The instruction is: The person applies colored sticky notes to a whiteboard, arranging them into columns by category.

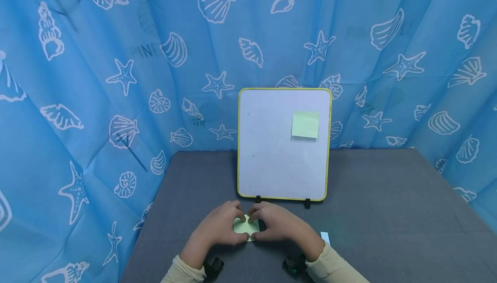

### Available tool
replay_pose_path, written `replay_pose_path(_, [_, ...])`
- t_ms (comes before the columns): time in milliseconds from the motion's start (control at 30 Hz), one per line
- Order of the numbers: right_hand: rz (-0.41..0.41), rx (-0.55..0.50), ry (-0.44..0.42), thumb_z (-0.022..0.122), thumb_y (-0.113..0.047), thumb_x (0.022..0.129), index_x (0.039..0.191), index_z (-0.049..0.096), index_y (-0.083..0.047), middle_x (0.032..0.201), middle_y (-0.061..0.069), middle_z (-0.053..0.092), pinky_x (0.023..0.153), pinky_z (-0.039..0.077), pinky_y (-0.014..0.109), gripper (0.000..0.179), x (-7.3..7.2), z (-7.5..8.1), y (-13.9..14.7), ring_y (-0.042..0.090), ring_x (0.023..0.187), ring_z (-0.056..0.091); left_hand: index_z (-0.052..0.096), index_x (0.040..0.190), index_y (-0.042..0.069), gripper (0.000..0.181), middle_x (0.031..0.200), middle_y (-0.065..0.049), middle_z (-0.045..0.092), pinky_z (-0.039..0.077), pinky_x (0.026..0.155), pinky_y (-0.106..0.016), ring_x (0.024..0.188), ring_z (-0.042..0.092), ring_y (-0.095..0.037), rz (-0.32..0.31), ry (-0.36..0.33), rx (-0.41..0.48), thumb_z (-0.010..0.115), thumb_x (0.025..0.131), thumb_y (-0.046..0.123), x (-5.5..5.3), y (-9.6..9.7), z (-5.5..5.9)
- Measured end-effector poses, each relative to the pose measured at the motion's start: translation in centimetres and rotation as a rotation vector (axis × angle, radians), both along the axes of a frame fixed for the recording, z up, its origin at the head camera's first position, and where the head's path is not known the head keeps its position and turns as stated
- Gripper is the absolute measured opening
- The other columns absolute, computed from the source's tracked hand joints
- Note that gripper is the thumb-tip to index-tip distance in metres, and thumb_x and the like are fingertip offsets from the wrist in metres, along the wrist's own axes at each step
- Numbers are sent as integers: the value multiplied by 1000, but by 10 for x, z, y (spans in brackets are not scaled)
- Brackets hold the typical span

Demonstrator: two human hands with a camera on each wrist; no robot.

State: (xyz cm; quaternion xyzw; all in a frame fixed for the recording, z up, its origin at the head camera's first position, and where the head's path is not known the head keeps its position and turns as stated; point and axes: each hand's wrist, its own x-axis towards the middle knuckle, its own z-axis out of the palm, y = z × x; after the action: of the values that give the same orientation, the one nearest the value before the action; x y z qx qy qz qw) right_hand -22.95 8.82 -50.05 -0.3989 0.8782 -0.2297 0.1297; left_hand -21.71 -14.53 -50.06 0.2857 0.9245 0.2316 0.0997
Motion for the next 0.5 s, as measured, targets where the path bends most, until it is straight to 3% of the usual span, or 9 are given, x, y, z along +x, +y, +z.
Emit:
replay_pose_path(233, [8, -5, 27, 76, -26, 99, 118, 80, -15, 129, -1, 71, 96, 59, 33, 22, 1, 1, -1, 12, 115, 67, 83, 103, 15, 25, 102, 6, 66, 49, 71, -25, 84, 54, -5, 4, 4, 21, 80, 94, 38, 1, 1, 1])
replay_pose_path(500, [10, -27, 65, 71, -22, 103, 115, 80, -18, 124, -3, 72, 91, 59, 30, 16, 1, 0, -1, 9, 109, 67, 82, 100, 21, 14, 95, 10, 64, 50, 69, -25, 80, 54, -2, 3, 23, 24, 75, 99, 33, 1, 2, 0])
